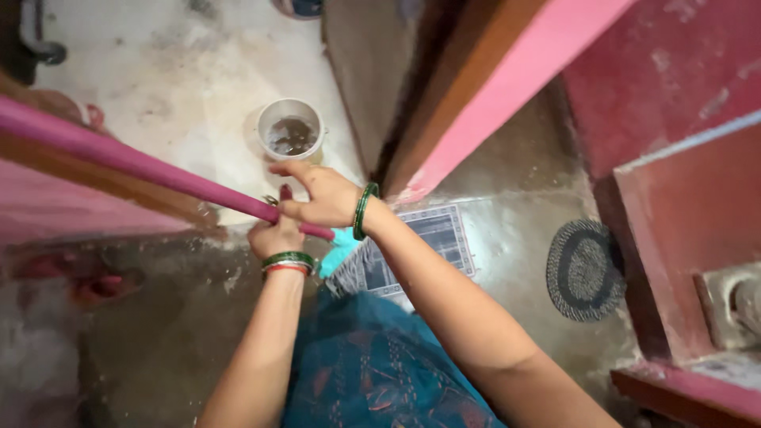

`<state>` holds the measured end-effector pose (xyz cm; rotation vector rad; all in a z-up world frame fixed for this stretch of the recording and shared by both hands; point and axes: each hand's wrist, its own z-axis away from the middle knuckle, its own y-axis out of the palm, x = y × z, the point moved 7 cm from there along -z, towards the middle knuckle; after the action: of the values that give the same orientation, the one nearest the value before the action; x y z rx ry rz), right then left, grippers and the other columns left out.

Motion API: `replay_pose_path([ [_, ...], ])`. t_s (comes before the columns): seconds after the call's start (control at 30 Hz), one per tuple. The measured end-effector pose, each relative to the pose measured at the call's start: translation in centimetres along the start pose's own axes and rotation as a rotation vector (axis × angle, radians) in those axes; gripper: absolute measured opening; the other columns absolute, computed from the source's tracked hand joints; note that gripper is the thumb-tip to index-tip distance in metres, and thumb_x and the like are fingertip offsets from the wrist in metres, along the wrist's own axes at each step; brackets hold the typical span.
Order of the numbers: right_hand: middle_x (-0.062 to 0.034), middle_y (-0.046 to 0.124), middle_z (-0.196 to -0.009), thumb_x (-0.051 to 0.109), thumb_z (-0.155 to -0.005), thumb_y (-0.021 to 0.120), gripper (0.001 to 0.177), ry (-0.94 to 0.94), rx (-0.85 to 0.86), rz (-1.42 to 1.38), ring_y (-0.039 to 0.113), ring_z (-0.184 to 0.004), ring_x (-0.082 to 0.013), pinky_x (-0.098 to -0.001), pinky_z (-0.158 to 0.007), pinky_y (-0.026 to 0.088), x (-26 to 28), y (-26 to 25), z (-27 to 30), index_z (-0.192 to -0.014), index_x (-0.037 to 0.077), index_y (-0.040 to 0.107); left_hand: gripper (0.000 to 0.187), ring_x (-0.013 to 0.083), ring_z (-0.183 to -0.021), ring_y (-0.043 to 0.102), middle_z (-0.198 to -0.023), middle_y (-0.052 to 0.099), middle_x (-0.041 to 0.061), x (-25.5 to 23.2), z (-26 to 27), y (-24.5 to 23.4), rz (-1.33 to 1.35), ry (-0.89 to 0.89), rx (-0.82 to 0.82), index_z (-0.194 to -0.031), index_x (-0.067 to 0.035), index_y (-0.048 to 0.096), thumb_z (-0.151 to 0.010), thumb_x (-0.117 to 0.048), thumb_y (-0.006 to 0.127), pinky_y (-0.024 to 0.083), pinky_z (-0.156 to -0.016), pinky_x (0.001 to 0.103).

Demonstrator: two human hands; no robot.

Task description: The person mops a tiled floor in a bathroom using a pink-handled mop. They dip the mop into a bucket of water, wring it out by hand, and then scrub the floor around a white sink and along the pink walls.

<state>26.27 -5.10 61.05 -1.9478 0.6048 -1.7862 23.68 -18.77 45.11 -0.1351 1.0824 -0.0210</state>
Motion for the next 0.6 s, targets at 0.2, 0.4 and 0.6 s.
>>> replay_pose_path([
  [0.2, -0.0197, 0.071, -0.110, 0.047, -0.087, 0.073, 0.067, 0.022, -0.070, 0.041, 0.071, -0.103, -0.0336, -0.0404, -0.089, 0.055, 4.9, -5.5, 8.6, -0.134, 0.004, 0.055, 0.050, 0.0349, -0.100, 0.070, -0.101, 0.073, 0.016, 1.7, 10.6, 6.9, -0.305, 0.543, 0.179, -0.114, -0.005, 0.069, -0.092, -0.050, 0.066, 0.052, -0.075, 0.047],
  [0.4, -0.0126, 0.072, -0.090, 0.034, -0.107, 0.053, 0.031, 0.136, -0.575, -0.017, 0.073, -0.086, -0.0297, -0.0388, -0.076, 0.056, 0.6, -15.3, 22.3, -0.116, 0.006, 0.059, 0.053, 0.0363, -0.101, 0.074, -0.099, 0.078, 0.022, 9.9, 21.0, 19.5, -0.984, 0.296, 0.538, -0.098, -0.010, 0.081, -0.083, -0.058, 0.065, 0.056, -0.087, 0.046],
  [0.6, -0.0067, 0.067, -0.077, 0.038, -0.107, 0.043, 0.035, 0.409, -0.899, -0.145, 0.066, -0.064, -0.0187, -0.0362, -0.061, 0.055, -6.7, -24.6, 37.7, -0.108, 0.007, 0.058, 0.045, 0.0340, -0.086, 0.076, -0.089, 0.076, 0.019, 11.5, 34.9, 31.6, -0.472, 0.533, 0.914, -0.102, -0.004, 0.068, -0.077, -0.042, 0.069, 0.057, -0.075, 0.044],
])
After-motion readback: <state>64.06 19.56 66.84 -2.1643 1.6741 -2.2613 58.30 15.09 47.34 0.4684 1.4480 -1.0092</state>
